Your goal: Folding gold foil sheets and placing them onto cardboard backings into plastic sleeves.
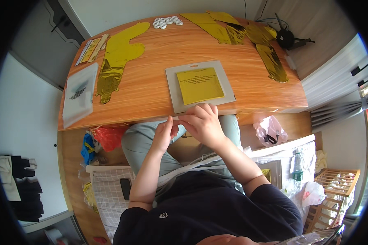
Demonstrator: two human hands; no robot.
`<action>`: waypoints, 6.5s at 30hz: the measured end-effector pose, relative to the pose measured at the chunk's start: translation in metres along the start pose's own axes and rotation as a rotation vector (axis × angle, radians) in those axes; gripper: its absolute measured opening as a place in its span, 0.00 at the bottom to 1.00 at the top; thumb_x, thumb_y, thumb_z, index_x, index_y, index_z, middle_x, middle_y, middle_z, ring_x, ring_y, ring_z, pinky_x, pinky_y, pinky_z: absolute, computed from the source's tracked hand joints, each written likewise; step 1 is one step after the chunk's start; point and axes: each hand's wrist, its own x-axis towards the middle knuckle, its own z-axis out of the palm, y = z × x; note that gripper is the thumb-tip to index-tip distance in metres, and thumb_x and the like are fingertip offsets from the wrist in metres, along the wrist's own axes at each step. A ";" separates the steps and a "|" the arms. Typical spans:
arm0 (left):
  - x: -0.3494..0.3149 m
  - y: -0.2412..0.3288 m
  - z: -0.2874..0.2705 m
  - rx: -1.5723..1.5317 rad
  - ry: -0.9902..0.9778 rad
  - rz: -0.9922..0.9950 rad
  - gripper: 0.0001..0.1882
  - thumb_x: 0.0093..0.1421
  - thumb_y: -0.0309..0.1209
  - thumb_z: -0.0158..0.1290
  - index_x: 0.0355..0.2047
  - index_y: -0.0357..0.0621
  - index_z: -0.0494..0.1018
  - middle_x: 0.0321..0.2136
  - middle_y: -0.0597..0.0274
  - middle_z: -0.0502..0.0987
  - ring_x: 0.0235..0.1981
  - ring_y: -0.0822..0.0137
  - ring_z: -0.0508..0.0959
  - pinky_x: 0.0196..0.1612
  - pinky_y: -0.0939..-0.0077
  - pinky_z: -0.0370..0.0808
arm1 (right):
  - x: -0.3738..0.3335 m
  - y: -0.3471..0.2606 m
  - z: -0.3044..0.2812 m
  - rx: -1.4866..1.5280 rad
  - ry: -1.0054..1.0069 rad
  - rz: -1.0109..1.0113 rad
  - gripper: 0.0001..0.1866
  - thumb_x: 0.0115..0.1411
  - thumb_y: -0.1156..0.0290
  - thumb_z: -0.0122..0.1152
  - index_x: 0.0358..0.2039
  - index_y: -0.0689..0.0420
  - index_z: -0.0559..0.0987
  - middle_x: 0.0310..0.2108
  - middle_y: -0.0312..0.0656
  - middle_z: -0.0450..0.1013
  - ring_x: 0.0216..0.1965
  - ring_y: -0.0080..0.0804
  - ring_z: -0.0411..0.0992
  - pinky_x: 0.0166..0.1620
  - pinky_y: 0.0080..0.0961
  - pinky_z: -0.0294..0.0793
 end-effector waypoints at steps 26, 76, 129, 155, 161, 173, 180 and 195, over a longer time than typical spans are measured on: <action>0.007 0.019 0.018 -0.115 0.116 0.031 0.28 0.77 0.45 0.47 0.20 0.45 0.76 0.15 0.74 0.66 0.19 0.80 0.62 0.24 0.79 0.55 | -0.011 -0.001 0.000 -0.005 0.035 -0.003 0.15 0.53 0.70 0.74 0.42 0.47 0.83 0.44 0.27 0.75 0.47 0.30 0.70 0.53 0.34 0.64; 0.003 0.009 0.018 -0.089 0.073 0.023 0.31 0.80 0.46 0.40 0.21 0.43 0.75 0.14 0.66 0.73 0.16 0.78 0.70 0.23 0.80 0.61 | -0.009 -0.009 0.010 0.103 0.058 0.106 0.12 0.49 0.72 0.74 0.35 0.47 0.83 0.40 0.27 0.79 0.45 0.33 0.73 0.54 0.36 0.64; 0.010 -0.005 -0.046 0.557 -0.113 0.535 0.37 0.64 0.21 0.62 0.73 0.39 0.61 0.49 0.53 0.86 0.23 0.79 0.79 0.23 0.87 0.72 | -0.081 0.080 -0.070 0.289 -0.084 0.395 0.35 0.57 0.83 0.72 0.66 0.54 0.76 0.39 0.34 0.83 0.19 0.17 0.58 0.24 0.16 0.63; -0.008 -0.018 -0.021 0.113 0.013 0.492 0.15 0.75 0.30 0.53 0.56 0.36 0.80 0.47 0.50 0.85 0.40 0.62 0.87 0.41 0.72 0.87 | -0.097 0.073 -0.046 0.742 0.209 0.782 0.03 0.66 0.77 0.70 0.35 0.62 0.82 0.33 0.37 0.83 0.29 0.15 0.75 0.32 0.13 0.74; -0.013 -0.022 -0.006 -0.093 0.135 0.437 0.16 0.74 0.26 0.52 0.58 0.34 0.78 0.49 0.53 0.84 0.44 0.68 0.84 0.44 0.67 0.89 | -0.090 0.063 -0.043 0.858 0.243 0.878 0.06 0.67 0.75 0.69 0.34 0.58 0.78 0.27 0.32 0.79 0.24 0.10 0.69 0.26 0.11 0.65; -0.018 -0.014 0.002 -0.216 0.278 0.370 0.17 0.72 0.22 0.54 0.59 0.35 0.77 0.37 0.63 0.83 0.33 0.71 0.84 0.44 0.69 0.87 | -0.089 0.047 -0.039 0.957 0.319 0.880 0.09 0.66 0.75 0.70 0.31 0.56 0.77 0.29 0.36 0.82 0.24 0.11 0.71 0.27 0.10 0.63; -0.016 -0.021 0.009 -0.171 0.349 0.425 0.18 0.72 0.21 0.53 0.61 0.36 0.76 0.28 0.71 0.77 0.30 0.73 0.82 0.41 0.71 0.86 | -0.088 0.043 -0.039 0.945 0.303 0.903 0.10 0.68 0.74 0.68 0.30 0.54 0.75 0.28 0.39 0.83 0.23 0.11 0.70 0.27 0.11 0.62; -0.010 -0.041 0.012 -0.257 0.472 0.495 0.20 0.71 0.20 0.50 0.62 0.36 0.76 0.33 0.65 0.79 0.27 0.73 0.76 0.30 0.68 0.84 | -0.084 0.035 -0.042 0.983 0.246 1.117 0.07 0.69 0.74 0.66 0.36 0.55 0.75 0.25 0.36 0.80 0.27 0.16 0.77 0.28 0.13 0.64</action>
